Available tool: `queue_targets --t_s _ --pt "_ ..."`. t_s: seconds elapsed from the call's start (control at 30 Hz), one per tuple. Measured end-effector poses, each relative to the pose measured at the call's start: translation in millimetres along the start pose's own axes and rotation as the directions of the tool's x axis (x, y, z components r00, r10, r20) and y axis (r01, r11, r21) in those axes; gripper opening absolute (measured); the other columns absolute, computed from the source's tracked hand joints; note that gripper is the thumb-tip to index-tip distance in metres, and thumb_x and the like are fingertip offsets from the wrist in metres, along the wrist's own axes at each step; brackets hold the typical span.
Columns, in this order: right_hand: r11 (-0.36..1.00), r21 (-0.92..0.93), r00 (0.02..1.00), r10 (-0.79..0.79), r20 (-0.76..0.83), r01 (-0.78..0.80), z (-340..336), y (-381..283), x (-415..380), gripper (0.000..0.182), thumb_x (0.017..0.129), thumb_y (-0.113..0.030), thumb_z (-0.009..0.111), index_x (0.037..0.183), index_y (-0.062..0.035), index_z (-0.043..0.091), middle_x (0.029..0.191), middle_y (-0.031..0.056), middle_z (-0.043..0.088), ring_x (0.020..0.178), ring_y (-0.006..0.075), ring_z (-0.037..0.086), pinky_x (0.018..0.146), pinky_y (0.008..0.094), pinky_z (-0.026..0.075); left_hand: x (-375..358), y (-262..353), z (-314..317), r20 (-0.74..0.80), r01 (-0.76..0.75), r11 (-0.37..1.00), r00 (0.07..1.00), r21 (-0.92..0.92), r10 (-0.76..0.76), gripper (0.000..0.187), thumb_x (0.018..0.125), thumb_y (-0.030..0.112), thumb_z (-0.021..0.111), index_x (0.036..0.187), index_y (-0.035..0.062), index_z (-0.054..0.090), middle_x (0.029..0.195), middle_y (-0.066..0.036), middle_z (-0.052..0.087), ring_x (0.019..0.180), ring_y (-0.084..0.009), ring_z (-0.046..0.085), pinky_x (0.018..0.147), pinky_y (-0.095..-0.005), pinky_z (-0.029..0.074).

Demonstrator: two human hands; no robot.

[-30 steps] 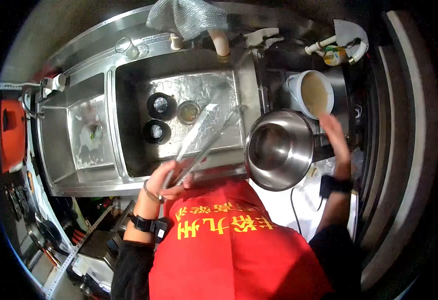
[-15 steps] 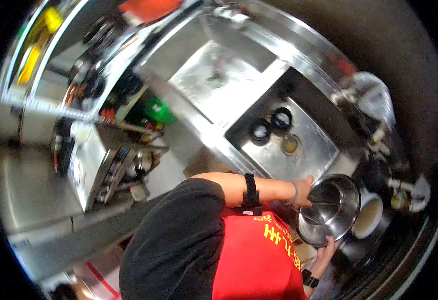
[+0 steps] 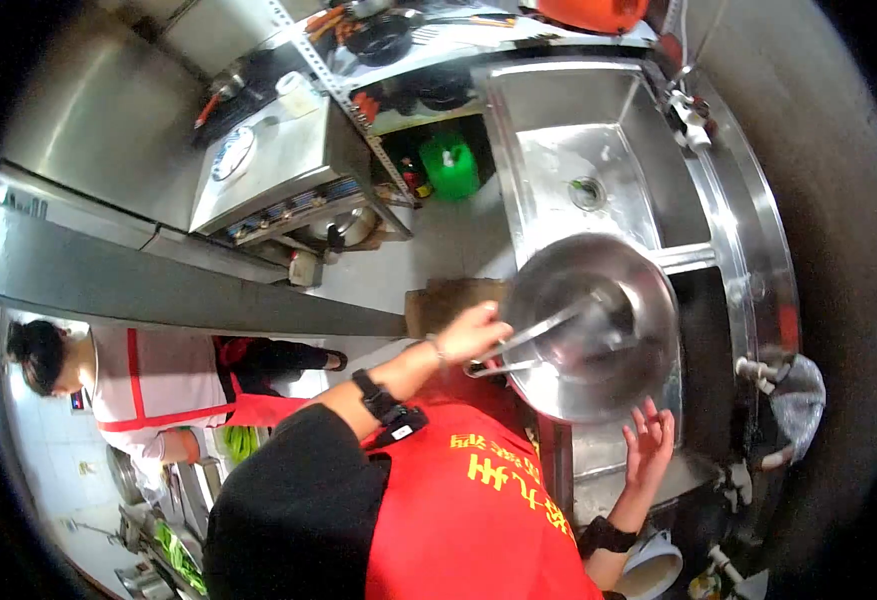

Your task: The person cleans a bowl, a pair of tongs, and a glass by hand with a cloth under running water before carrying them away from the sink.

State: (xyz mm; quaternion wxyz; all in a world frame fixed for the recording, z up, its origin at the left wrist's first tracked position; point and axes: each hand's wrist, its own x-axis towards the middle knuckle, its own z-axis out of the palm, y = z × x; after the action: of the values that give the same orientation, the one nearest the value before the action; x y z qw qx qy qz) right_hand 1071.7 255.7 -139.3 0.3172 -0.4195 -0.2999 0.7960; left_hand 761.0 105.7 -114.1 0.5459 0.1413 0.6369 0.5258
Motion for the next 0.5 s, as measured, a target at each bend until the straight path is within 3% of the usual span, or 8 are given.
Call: queue_targets --t_s 0.07,0.13,0.2,0.27,0.33,0.37,0.43,0.5 --pt "0.997 -0.077 0.999 -0.001 0.035 0.003 30.4 2.6 14.8 0.016 0.087 -0.027 0.047 0.097 -0.0143 0.046 0.113 0.01 0.052 0.094 0.0189 0.053 0.068 0.0292 0.042 -2.2 -18.8 -58.0 -0.267 -0.048 0.988 0.964 -0.149 0.007 0.017 0.08 0.015 0.049 0.09 0.0007 0.048 0.071 -0.008 0.052 0.046 -0.0133 0.052 0.035 -0.0247 0.042" --pt "0.986 -0.165 0.996 0.009 0.087 0.006 43.0 14.6 28.2 0.014 0.087 -0.024 0.047 0.096 -0.0132 0.046 0.11 0.0101 0.054 0.093 0.0201 0.054 0.069 0.0275 0.042 -23.7 7.5 -99.9 -0.513 0.023 0.996 0.856 -0.087 -0.065 0.019 0.079 0.014 0.048 0.09 -0.0017 0.048 0.073 -0.011 0.055 0.048 -0.0153 0.055 0.036 -0.0252 0.044" --pt "0.984 -0.177 0.994 0.053 0.094 -0.035 65.0 21.7 31.1 0.012 0.087 -0.02 0.048 0.095 -0.0111 0.046 0.103 0.0096 0.057 0.085 0.0197 0.058 0.068 0.0271 0.042 -15.6 -14.3 -172.2 -0.563 -0.063 0.965 0.821 -0.255 -0.096 0.021 0.079 0.015 0.048 0.09 -0.0021 0.049 0.077 -0.013 0.058 0.056 -0.0179 0.059 0.039 -0.0258 0.045" --pt "0.975 -0.219 0.99 0.075 0.118 -0.048 77.1 24.6 34.2 0.013 0.086 -0.02 0.049 0.095 -0.0103 0.047 0.101 0.009 0.057 0.083 0.0192 0.058 0.067 0.0261 0.042 -11.4 -9.2 -222.8 -0.681 -0.335 0.833 0.729 -0.44 -0.067 0.02 0.08 0.015 0.049 0.09 -0.0023 0.05 0.081 -0.014 0.059 0.062 -0.02 0.06 0.043 -0.0253 0.047" --pt "0.952 -0.307 0.993 0.042 0.109 -0.007 79.9 21.7 41.1 0.014 0.086 -0.02 0.051 0.095 -0.0101 0.047 0.101 0.0088 0.058 0.081 0.018 0.058 0.064 0.0243 0.042 -12.7 23.1 -252.4 -0.774 -0.46 0.74 0.621 -0.491 -0.127 0.017 0.082 0.012 0.048 0.09 -0.0027 0.049 0.085 -0.013 0.058 0.067 -0.0214 0.061 0.05 -0.0272 0.052" --pt "0.947 -0.32 0.997 -0.018 0.072 0.04 80.6 23.1 46.9 0.014 0.085 -0.02 0.052 0.094 -0.0103 0.047 0.102 0.0082 0.058 0.08 0.0166 0.058 0.062 0.0227 0.042 -3.7 24.0 -288.9 -0.802 -0.586 0.619 0.586 -0.522 -0.121 0.015 0.083 0.015 0.048 0.088 0.0004 0.049 0.078 -0.01 0.055 0.065 -0.0188 0.058 0.047 -0.0279 0.049" --pt "0.93 -0.355 0.992 -0.12 -0.043 0.097 75.0 7.8 51.3 0.015 0.086 -0.022 0.052 0.095 -0.0108 0.047 0.102 0.0075 0.057 0.08 0.0152 0.058 0.061 0.0215 0.04 8.8 24.8 -341.4 -0.836 -0.664 0.559 0.538 -0.496 -0.102 0.014 0.083 0.012 0.048 0.089 -0.0008 0.047 0.081 -0.01 0.054 0.067 -0.0207 0.058 0.054 -0.0279 0.053" --pt "0.925 -0.355 0.978 -0.183 -0.098 0.137 81.3 -5.2 53.1 0.016 0.086 -0.022 0.051 0.096 -0.0115 0.047 0.103 0.0069 0.057 0.081 0.0144 0.057 0.061 0.0211 0.039 20.8 30.8 -400.7 -0.861 -0.756 0.411 0.446 -0.509 -0.246 0.018 0.082 0.014 0.05 0.086 -0.003 0.044 0.076 -0.011 0.05 0.06 -0.0196 0.053 0.051 -0.0318 0.055"
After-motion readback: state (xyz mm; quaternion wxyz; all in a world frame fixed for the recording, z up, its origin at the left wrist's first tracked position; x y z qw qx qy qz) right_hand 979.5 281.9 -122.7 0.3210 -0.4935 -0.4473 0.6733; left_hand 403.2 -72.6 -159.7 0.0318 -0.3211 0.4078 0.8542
